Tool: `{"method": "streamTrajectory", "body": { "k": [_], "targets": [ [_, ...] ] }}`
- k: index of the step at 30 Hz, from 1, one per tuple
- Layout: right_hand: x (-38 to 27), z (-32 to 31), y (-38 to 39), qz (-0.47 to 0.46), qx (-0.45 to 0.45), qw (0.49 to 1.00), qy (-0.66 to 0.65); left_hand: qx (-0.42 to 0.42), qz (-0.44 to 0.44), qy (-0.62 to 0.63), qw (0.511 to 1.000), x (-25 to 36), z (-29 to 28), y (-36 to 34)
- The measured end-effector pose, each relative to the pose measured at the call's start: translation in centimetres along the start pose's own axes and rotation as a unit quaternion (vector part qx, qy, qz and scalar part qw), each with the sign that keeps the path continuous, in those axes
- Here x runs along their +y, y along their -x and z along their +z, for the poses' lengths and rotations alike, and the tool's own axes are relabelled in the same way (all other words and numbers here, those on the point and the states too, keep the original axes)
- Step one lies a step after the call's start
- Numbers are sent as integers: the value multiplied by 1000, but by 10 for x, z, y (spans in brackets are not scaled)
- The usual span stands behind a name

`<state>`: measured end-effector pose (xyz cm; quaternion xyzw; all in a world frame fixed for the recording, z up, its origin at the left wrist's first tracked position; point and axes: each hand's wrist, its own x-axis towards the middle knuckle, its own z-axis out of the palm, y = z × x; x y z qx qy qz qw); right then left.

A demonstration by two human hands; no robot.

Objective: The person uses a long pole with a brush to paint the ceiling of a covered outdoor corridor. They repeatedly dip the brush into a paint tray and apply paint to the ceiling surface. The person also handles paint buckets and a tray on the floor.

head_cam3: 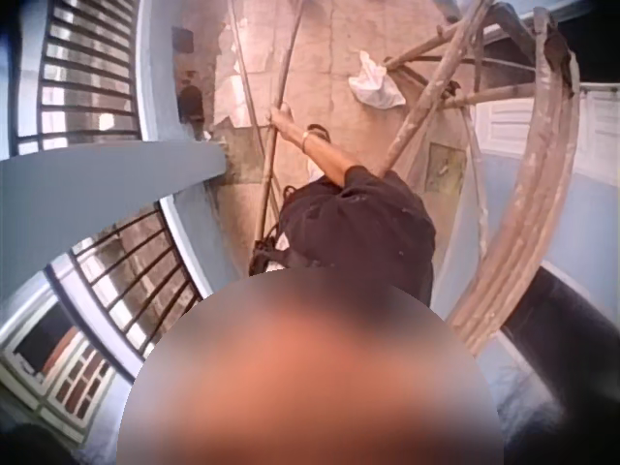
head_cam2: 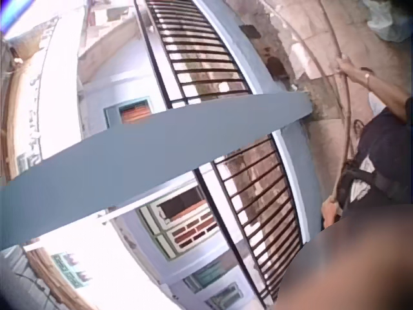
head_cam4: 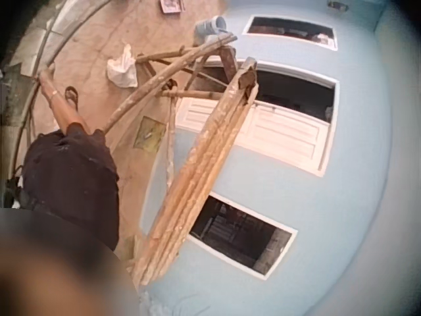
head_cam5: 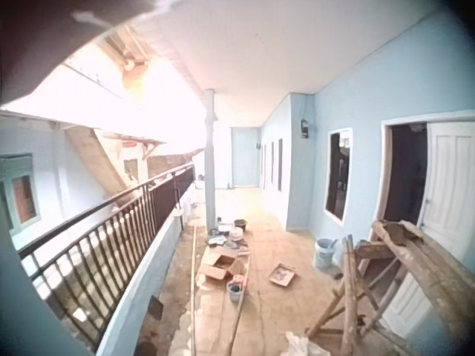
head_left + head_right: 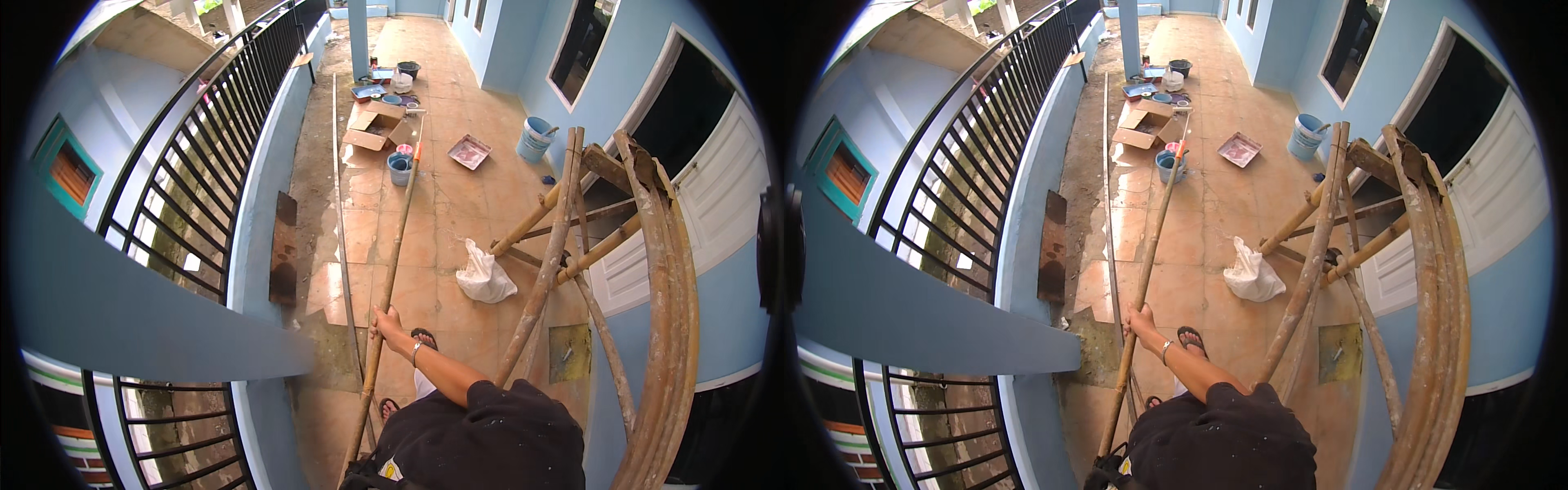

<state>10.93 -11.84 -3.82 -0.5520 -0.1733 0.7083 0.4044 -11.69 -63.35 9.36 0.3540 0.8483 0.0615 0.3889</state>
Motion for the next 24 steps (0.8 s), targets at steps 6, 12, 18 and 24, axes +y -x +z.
{"method": "streamTrajectory", "body": {
  "k": [6,12,18,24],
  "targets": [
    [-74,-113,-148,23,111,993,-33,-35,35,-29,998,161,8,-95],
    [-193,-201,-369,30,182,979,-81,-52,88,-113,988,410,42,-264],
    [-295,-253,-530,53,212,965,-144,-78,79,-233,966,599,42,-387],
    [-350,-268,-625,65,228,950,-203,-36,82,-318,944,702,31,-470]
  ]
}}
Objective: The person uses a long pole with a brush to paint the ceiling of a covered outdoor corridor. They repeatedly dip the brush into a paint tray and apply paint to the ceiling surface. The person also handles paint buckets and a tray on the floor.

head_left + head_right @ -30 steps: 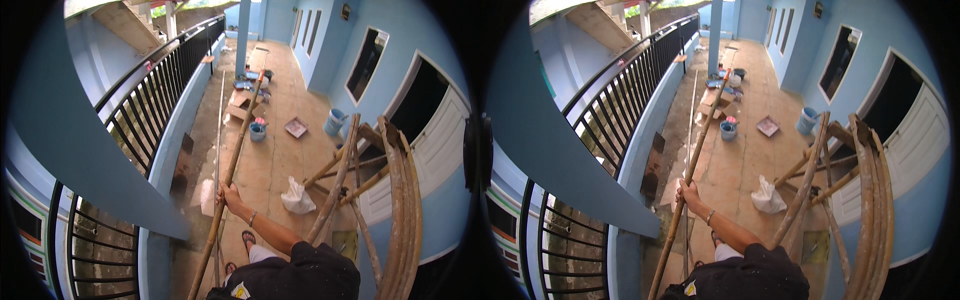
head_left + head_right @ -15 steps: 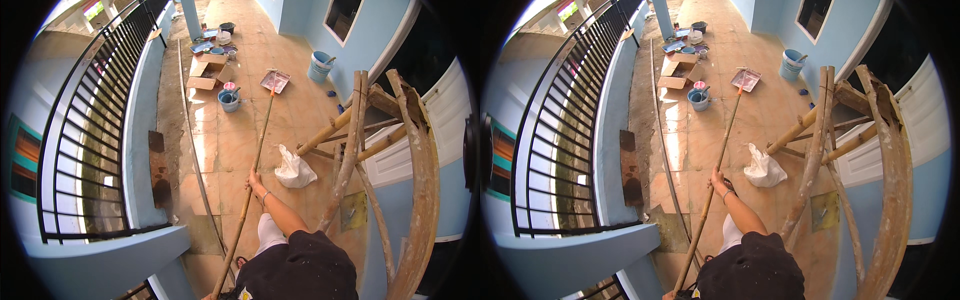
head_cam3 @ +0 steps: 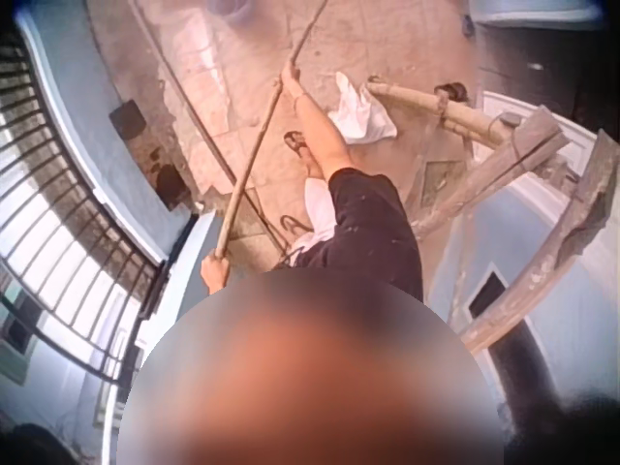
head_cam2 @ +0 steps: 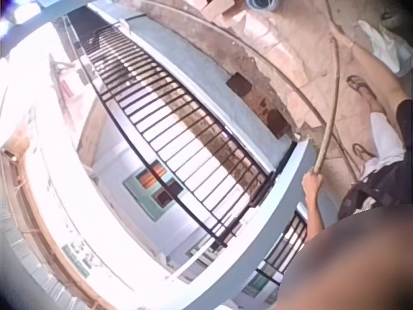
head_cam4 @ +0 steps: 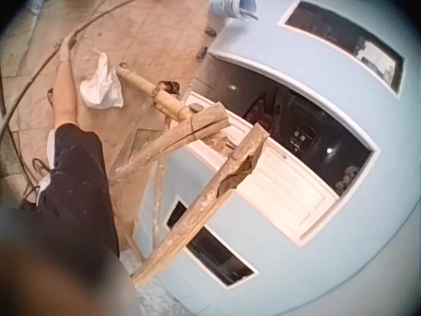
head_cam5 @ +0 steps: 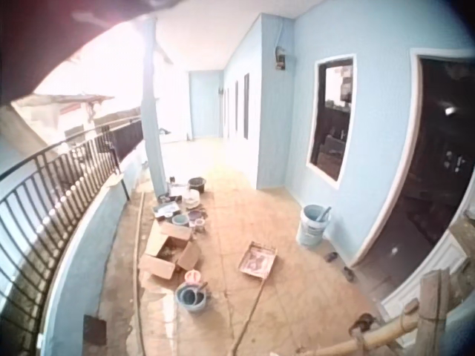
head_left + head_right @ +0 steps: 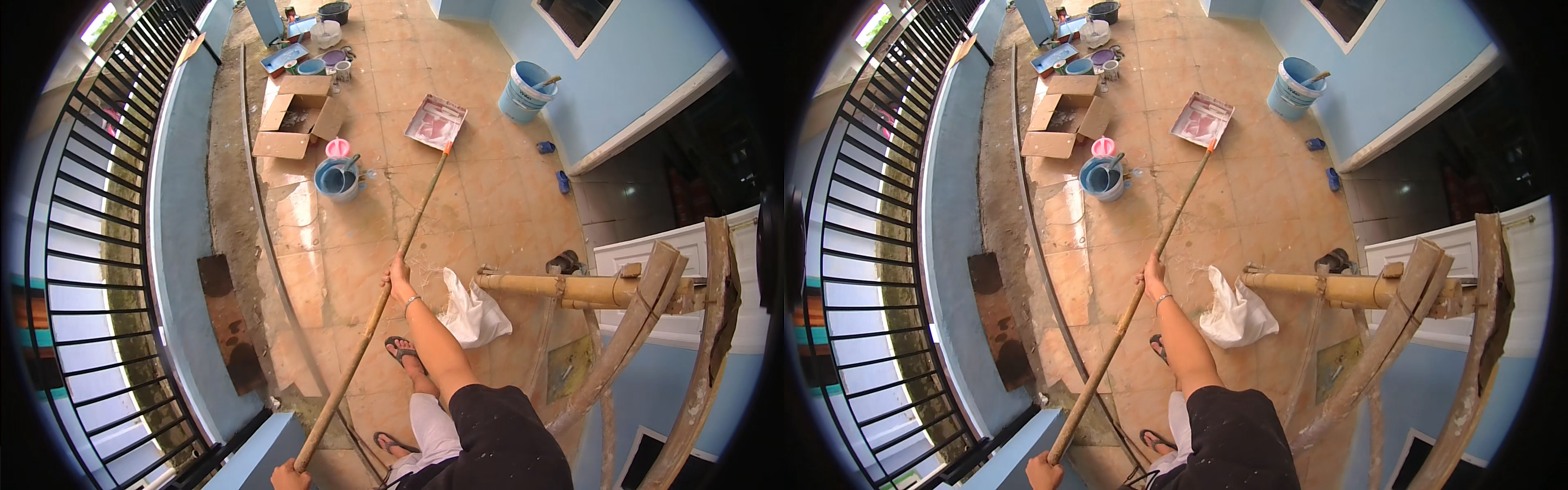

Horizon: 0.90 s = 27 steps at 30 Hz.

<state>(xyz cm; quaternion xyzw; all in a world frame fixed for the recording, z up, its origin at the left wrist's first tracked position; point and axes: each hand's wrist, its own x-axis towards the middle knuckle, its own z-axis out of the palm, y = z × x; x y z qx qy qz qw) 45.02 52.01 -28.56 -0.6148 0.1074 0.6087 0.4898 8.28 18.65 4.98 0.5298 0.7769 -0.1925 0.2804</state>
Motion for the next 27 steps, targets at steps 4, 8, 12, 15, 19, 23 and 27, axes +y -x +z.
{"method": "streamTrajectory", "body": {
  "k": [4,8,12,15,19,23,27],
  "targets": [
    [-18,20,-14,-16,17,999,22,-15,-10,-21,1000,23,-25,-20],
    [-25,28,-2,-19,38,998,40,-13,2,-15,1000,25,-40,-13],
    [-20,25,26,7,54,997,47,-47,-24,-15,998,14,-48,8],
    [-18,22,42,9,63,995,76,-36,-27,-22,999,9,-53,24],
    [-17,12,43,-9,68,993,94,-46,-25,15,999,16,-56,40],
    [-19,1,29,-24,101,981,165,-98,-43,59,993,35,-43,38],
    [-27,-6,25,-47,134,976,164,-94,-36,69,992,44,-28,38]
  ]
}}
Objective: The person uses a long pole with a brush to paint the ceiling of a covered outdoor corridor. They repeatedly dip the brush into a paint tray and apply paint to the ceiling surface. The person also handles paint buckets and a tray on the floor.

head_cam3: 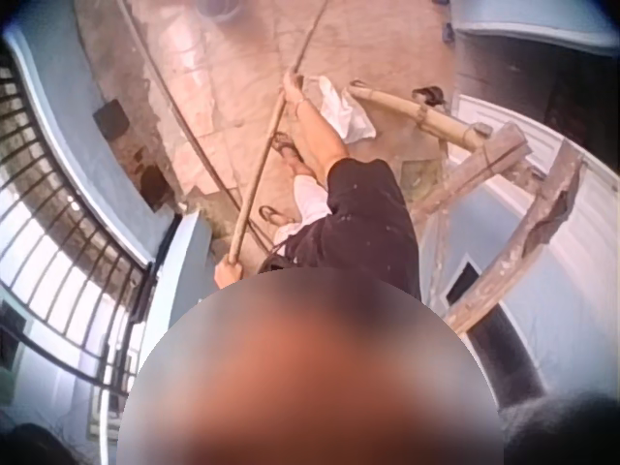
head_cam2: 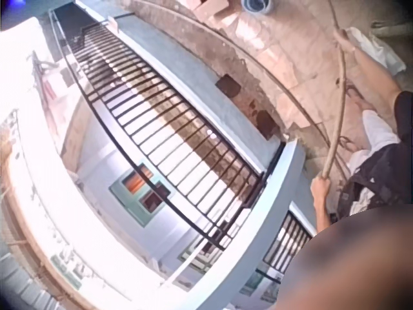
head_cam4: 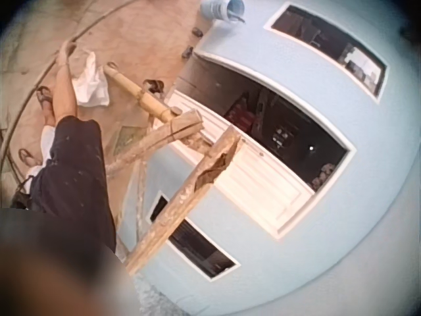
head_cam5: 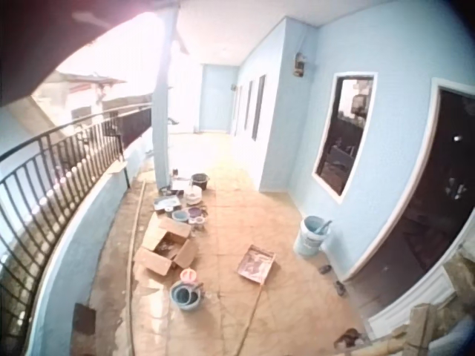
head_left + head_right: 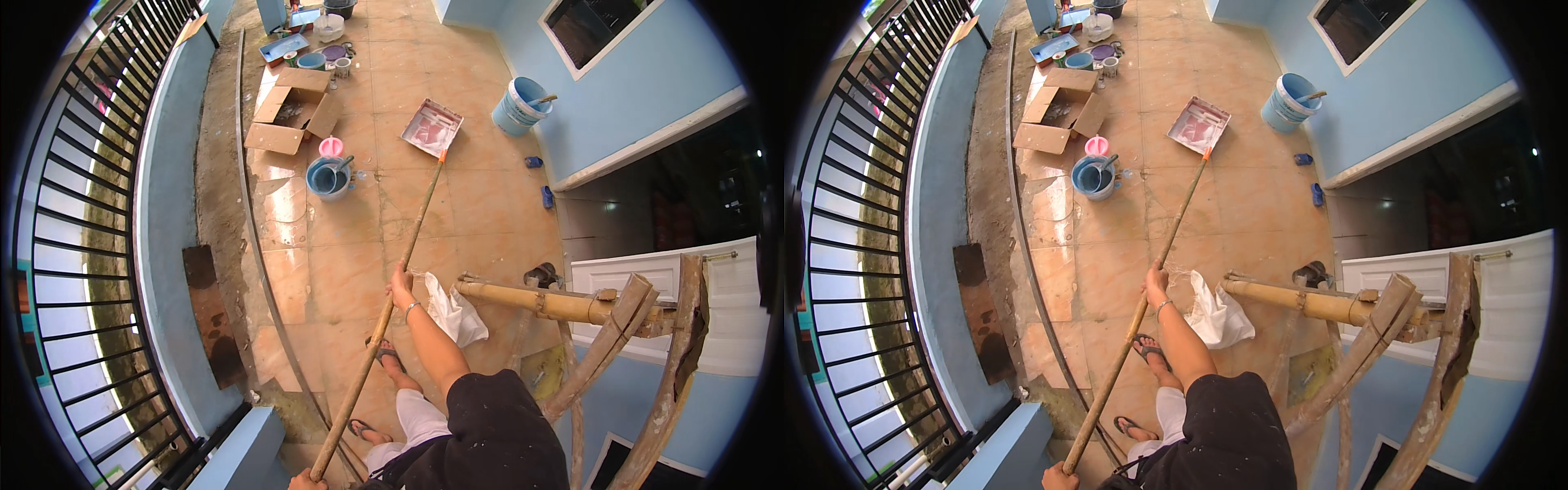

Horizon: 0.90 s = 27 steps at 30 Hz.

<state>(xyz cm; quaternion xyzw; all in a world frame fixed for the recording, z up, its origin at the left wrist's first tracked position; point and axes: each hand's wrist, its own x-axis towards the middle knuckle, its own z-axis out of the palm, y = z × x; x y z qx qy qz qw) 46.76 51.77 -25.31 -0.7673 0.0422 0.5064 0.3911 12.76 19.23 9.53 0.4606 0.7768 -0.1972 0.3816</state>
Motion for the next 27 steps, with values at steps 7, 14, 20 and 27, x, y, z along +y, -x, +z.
{"method": "streamTrajectory", "body": {
  "k": [7,14,20,27],
  "targets": [
    [25,-8,24,1,-31,999,20,10,5,-15,1000,-26,4,26],
    [12,-1,-17,0,27,999,45,4,13,-11,1000,-11,28,-6],
    [-3,8,0,-4,-39,999,3,39,9,8,999,-14,12,-1],
    [-9,36,-10,3,-35,998,48,11,-15,8,1000,0,14,-19]
  ]
}}
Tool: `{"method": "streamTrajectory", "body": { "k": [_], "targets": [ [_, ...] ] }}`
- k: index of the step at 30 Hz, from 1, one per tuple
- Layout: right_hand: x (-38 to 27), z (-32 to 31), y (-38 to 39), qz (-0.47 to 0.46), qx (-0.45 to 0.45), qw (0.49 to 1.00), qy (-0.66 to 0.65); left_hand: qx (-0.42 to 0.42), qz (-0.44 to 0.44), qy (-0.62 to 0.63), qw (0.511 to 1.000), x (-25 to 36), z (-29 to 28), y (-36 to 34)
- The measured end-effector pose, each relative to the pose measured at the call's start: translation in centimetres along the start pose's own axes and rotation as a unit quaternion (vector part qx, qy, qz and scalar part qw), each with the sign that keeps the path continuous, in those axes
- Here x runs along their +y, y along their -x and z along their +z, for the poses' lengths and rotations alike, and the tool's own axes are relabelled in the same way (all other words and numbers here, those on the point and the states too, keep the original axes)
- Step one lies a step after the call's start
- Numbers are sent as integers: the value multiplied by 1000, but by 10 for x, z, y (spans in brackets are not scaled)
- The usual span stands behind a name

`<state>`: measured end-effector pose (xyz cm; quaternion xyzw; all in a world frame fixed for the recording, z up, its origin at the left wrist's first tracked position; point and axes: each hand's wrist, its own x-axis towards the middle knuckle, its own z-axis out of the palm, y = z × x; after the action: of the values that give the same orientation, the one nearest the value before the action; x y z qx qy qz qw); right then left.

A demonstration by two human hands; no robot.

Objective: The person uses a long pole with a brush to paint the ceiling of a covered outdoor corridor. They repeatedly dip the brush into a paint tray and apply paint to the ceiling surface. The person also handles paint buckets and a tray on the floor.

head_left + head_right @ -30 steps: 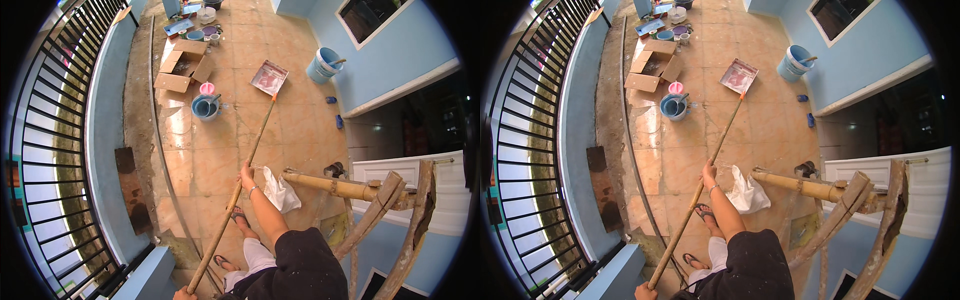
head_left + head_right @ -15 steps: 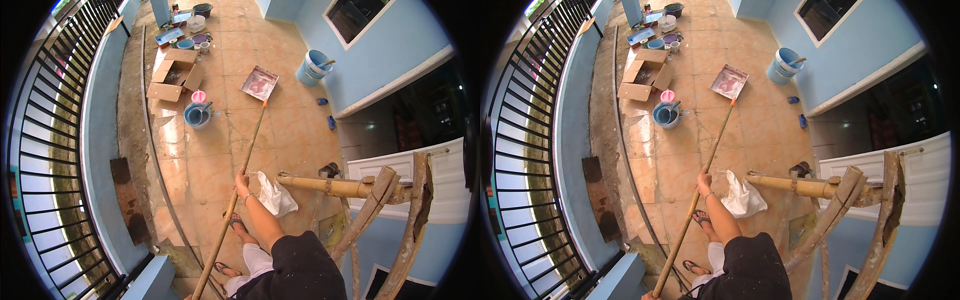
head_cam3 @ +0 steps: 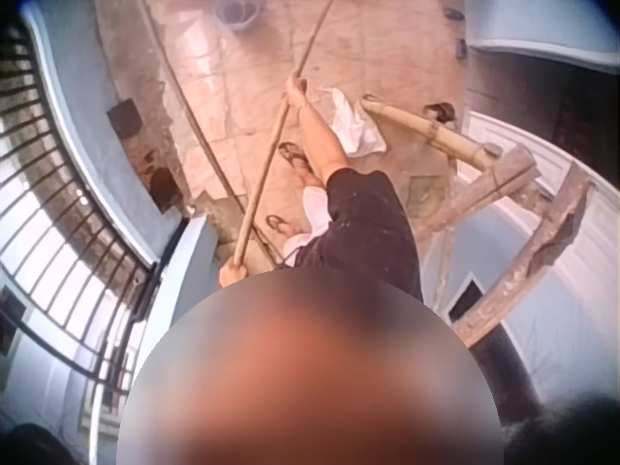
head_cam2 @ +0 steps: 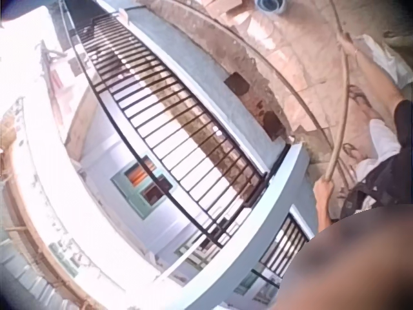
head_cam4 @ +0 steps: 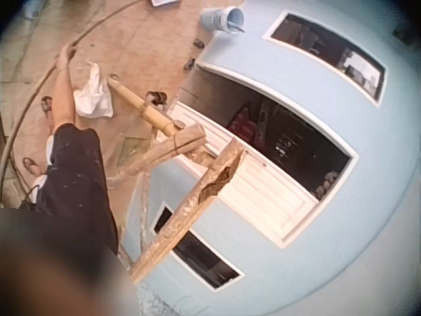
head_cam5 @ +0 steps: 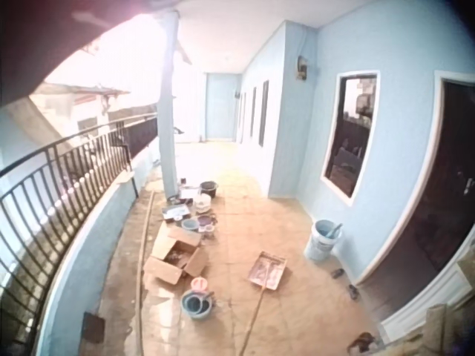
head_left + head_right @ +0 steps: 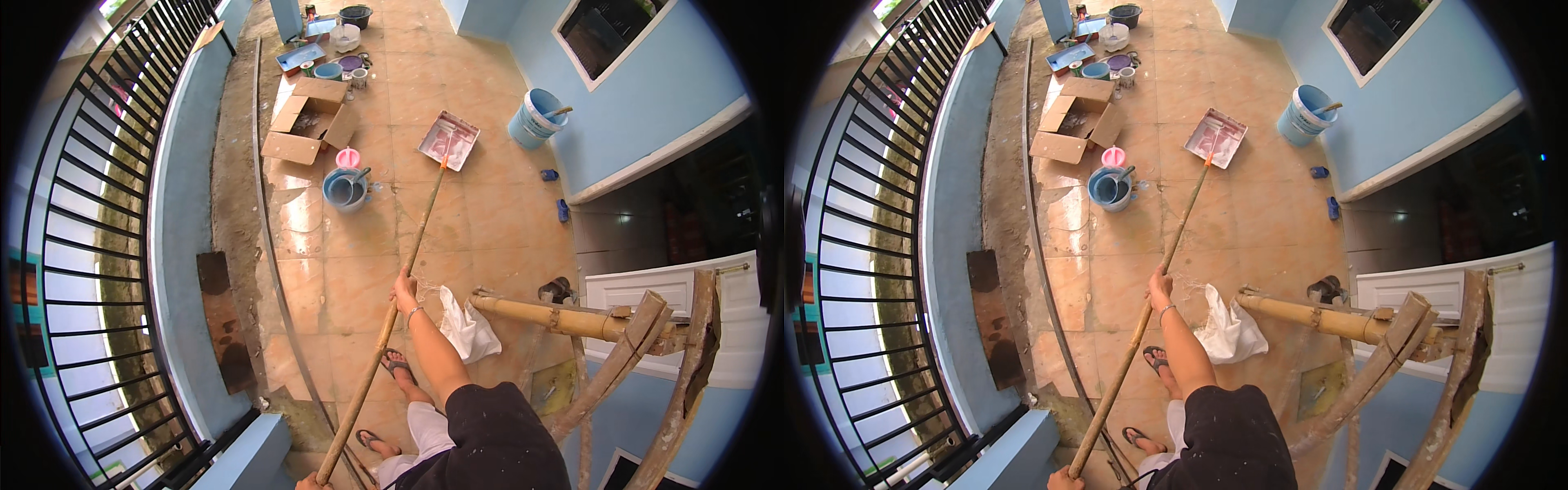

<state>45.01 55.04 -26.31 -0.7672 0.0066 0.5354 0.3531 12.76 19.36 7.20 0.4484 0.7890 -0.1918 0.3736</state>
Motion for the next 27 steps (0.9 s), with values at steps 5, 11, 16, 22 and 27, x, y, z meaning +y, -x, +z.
{"method": "streamTrajectory", "body": {
  "k": [5,11,16,22,27],
  "targets": [
    [-6,2,-7,-10,-15,1000,-9,13,5,5,1000,4,0,-4],
    [17,2,24,4,-11,1000,-24,24,16,-24,999,-13,-16,24],
    [16,-4,-2,-17,-32,996,-79,14,28,-14,999,-5,-3,8],
    [9,-12,-12,1,-59,988,-145,54,35,-9,998,-17,25,-7],
    [63,-29,74,-16,-81,983,-161,87,13,0,996,-107,62,25]
  ]
}}
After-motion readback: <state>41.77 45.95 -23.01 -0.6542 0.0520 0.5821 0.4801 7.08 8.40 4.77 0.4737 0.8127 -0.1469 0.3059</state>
